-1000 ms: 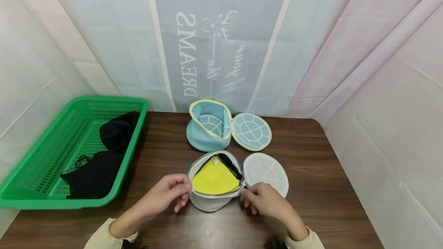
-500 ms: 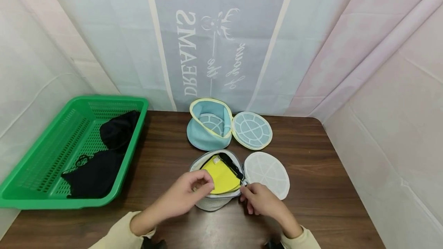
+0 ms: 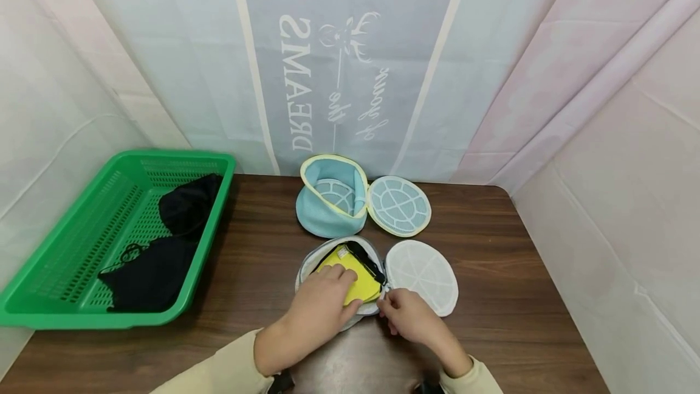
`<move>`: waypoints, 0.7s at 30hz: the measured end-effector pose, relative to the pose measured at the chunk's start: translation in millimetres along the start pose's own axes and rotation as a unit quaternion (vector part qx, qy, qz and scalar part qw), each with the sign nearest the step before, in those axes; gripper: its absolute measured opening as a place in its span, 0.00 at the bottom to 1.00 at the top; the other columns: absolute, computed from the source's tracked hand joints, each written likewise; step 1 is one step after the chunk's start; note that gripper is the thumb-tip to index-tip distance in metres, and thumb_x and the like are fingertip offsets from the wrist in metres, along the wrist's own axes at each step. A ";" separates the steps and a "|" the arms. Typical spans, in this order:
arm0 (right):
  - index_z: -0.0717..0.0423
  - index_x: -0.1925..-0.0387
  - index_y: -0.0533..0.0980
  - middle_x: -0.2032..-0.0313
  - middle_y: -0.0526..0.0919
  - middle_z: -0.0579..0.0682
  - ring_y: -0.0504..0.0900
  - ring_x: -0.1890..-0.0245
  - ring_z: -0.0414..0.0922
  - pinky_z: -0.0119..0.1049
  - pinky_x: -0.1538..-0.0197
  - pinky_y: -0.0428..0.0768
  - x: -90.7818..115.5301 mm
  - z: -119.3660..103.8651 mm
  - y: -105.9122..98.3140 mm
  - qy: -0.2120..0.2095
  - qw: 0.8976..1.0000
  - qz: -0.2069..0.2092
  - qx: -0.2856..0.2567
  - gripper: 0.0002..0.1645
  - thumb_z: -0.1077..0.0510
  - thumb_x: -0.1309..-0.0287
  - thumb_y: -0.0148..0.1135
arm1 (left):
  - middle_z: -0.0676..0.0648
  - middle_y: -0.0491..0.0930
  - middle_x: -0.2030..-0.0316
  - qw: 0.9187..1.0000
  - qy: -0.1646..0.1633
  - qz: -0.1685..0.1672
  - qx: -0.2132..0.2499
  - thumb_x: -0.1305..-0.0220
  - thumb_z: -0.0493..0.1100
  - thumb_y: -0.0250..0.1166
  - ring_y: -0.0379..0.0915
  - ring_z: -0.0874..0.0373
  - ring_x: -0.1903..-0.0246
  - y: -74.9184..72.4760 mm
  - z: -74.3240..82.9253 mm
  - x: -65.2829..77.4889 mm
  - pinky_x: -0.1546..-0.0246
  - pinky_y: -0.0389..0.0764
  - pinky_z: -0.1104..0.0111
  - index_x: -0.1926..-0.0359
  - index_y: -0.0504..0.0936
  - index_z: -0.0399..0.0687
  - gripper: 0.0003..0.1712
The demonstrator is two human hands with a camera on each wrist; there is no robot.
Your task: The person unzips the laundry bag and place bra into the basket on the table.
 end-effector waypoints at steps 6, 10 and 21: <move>0.56 0.75 0.76 0.87 0.72 0.43 0.70 0.86 0.40 0.32 0.77 0.70 -0.4 -0.6 2.6 -0.001 0.999 0.001 0.038 0.18 0.56 0.26 0.55 | 0.50 0.80 0.66 0.998 -0.003 -0.012 -0.062 0.46 0.64 0.75 0.77 0.55 0.65 10.8 2.4 -0.4 0.68 0.76 0.63 0.59 0.82 0.50 0.26; 0.56 0.76 0.75 0.88 0.71 0.42 0.70 0.86 0.39 0.33 0.77 0.70 -0.2 -1.6 3.2 -0.006 0.999 -0.001 0.049 0.18 0.57 0.27 0.55 | 0.50 0.80 0.66 0.996 -0.009 -0.028 -0.078 0.47 0.67 0.74 0.77 0.55 0.65 15.8 3.4 -1.8 0.68 0.75 0.61 0.59 0.82 0.52 0.28; 0.56 0.76 0.76 0.88 0.71 0.41 0.70 0.86 0.37 0.32 0.78 0.70 0.2 -1.9 5.0 -0.021 0.999 -0.009 0.044 0.18 0.57 0.27 0.55 | 0.52 0.79 0.65 0.993 -0.008 -0.034 -0.113 0.48 0.62 0.75 0.76 0.57 0.64 23.6 16.0 -9.9 0.68 0.74 0.64 0.57 0.81 0.55 0.24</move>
Point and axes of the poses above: each hand's wrist, its own x-axis away from the middle knuckle, its own y-axis out of the palm, z = x × y, the point moved 4 cm from there along -x, towards the middle knuckle
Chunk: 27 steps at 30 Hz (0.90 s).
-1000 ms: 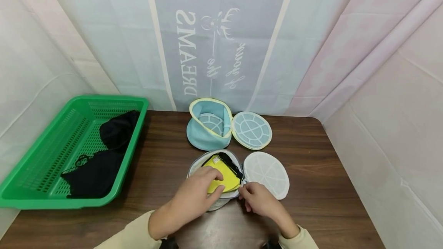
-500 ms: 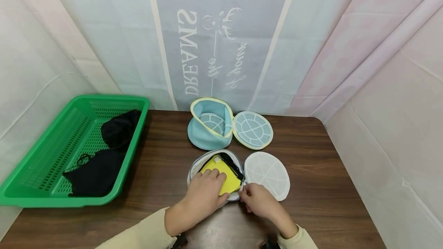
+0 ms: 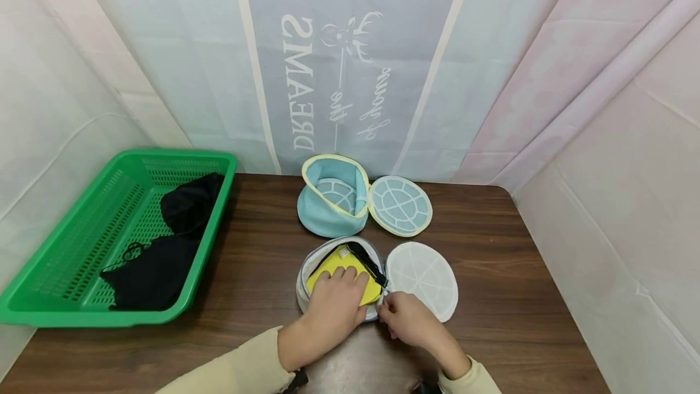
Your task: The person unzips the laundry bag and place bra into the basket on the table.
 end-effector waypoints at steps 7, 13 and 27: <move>0.56 0.77 0.76 0.88 0.71 0.40 0.70 0.86 0.37 0.32 0.79 0.69 1.1 -2.3 -0.7 -0.006 1.000 0.002 0.003 0.18 0.58 0.28 0.56 | 0.52 0.77 0.66 0.999 -0.009 0.035 -0.028 0.53 0.65 0.77 0.75 0.57 0.65 11.2 1.7 -0.9 0.69 0.74 0.64 0.57 0.80 0.56 0.29; 0.55 0.77 0.76 0.88 0.71 0.40 0.70 0.86 0.36 0.32 0.78 0.69 1.0 -2.8 -0.4 -0.008 1.000 0.005 0.012 0.17 0.59 0.29 0.57 | 0.52 0.78 0.67 0.998 0.002 0.052 -0.029 0.50 0.64 0.77 0.76 0.57 0.67 16.6 -0.1 -1.4 0.71 0.75 0.65 0.58 0.81 0.55 0.26; 0.54 0.78 0.76 0.88 0.71 0.39 0.70 0.87 0.36 0.32 0.79 0.69 0.5 -2.2 0.7 -0.006 1.000 0.011 0.020 0.16 0.60 0.31 0.57 | 0.56 0.75 0.79 0.991 0.052 0.120 -0.041 0.42 0.44 0.72 0.74 0.65 0.80 10.6 -5.1 -0.6 0.86 0.74 0.72 0.74 0.78 0.53 0.10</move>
Point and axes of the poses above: each hand's wrist, its own x-axis away from the middle knuckle, its own y-axis out of the palm, z = x × y, the point moved 4 cm from there along -x, towards the middle knuckle
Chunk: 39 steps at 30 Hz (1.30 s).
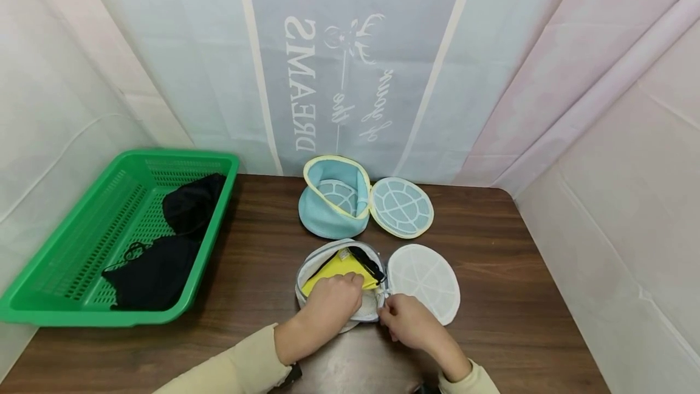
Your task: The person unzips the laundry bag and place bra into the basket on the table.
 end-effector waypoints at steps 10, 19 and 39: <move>0.55 0.77 0.76 0.88 0.71 0.39 0.70 0.87 0.35 0.32 0.78 0.70 -2.0 1.6 1.3 -0.007 1.000 0.004 0.001 0.16 0.60 0.31 0.57 | 0.56 0.76 0.77 0.999 -0.022 0.029 -0.006 0.37 0.42 0.68 0.76 0.66 0.80 -1.3 -2.4 1.3 0.87 0.74 0.71 0.73 0.77 0.53 0.09; 0.56 0.77 0.76 0.87 0.71 0.40 0.70 0.86 0.36 0.31 0.79 0.70 -1.7 4.5 2.4 -0.002 1.000 0.001 -0.009 0.16 0.60 0.30 0.57 | 0.57 0.78 0.75 0.998 -0.025 0.054 0.014 0.38 0.42 0.69 0.78 0.67 0.77 -9.5 -4.4 2.9 0.86 0.75 0.72 0.70 0.77 0.52 0.08; 0.53 0.76 0.75 0.87 0.72 0.41 0.70 0.86 0.37 0.32 0.78 0.70 -1.0 8.0 4.6 0.010 1.000 0.000 0.004 0.16 0.59 0.29 0.57 | 0.57 0.82 0.68 0.994 0.042 0.088 0.052 0.35 0.41 0.67 0.79 0.68 0.74 -42.5 1.0 8.8 0.81 0.76 0.76 0.58 0.82 0.49 0.05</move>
Point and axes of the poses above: each hand's wrist, its own x-axis away from the middle knuckle, its own y-axis out of the palm, z = x × y, the point moved 4 cm from there along -x, towards the middle knuckle
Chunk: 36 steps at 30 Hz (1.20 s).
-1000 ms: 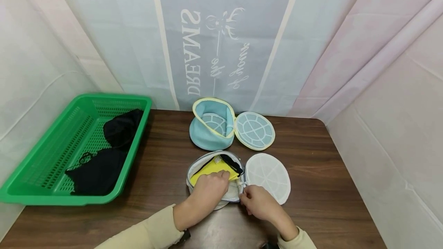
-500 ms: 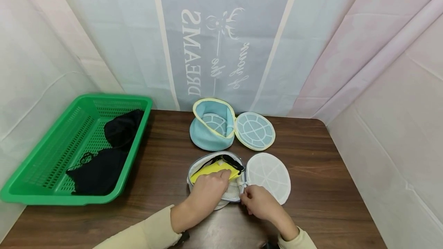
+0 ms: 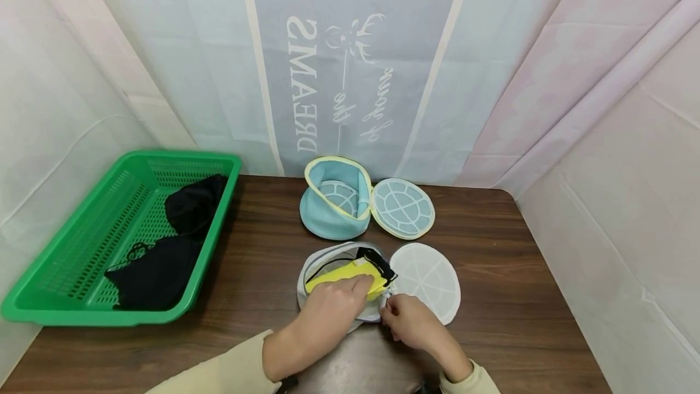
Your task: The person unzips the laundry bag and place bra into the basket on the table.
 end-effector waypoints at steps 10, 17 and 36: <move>0.53 0.70 0.73 0.83 0.72 0.41 0.72 0.86 0.36 0.33 0.79 0.74 0.8 -1.7 -3.7 -0.033 0.999 0.012 -0.026 0.11 0.59 0.27 0.57 | 0.53 0.87 0.56 0.995 0.032 0.040 0.085 0.35 0.39 0.69 0.84 0.66 0.60 -12.7 2.7 -2.3 0.68 0.83 0.75 0.51 0.84 0.45 0.12; 0.53 0.72 0.74 0.85 0.72 0.42 0.72 0.86 0.38 0.34 0.78 0.72 1.2 -1.5 -5.5 -0.009 1.000 0.002 -0.014 0.14 0.57 0.27 0.57 | 0.51 0.87 0.55 0.993 0.033 0.068 0.093 0.36 0.36 0.69 0.84 0.64 0.57 -21.1 -2.2 -6.6 0.63 0.84 0.74 0.51 0.84 0.44 0.12; 0.53 0.77 0.75 0.87 0.72 0.40 0.71 0.85 0.37 0.33 0.77 0.70 1.0 -5.2 -8.1 0.005 1.000 -0.002 0.011 0.17 0.59 0.29 0.56 | 0.47 0.86 0.51 0.993 0.041 0.073 0.080 0.38 0.35 0.73 0.84 0.59 0.53 -72.9 -38.4 -10.8 0.54 0.84 0.68 0.47 0.84 0.41 0.18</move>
Point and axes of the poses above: each hand's wrist, its own x-axis away from the middle knuckle, its own y-axis out of the palm, z = x × y, the point moved 4 cm from there along -x, towards the middle knuckle
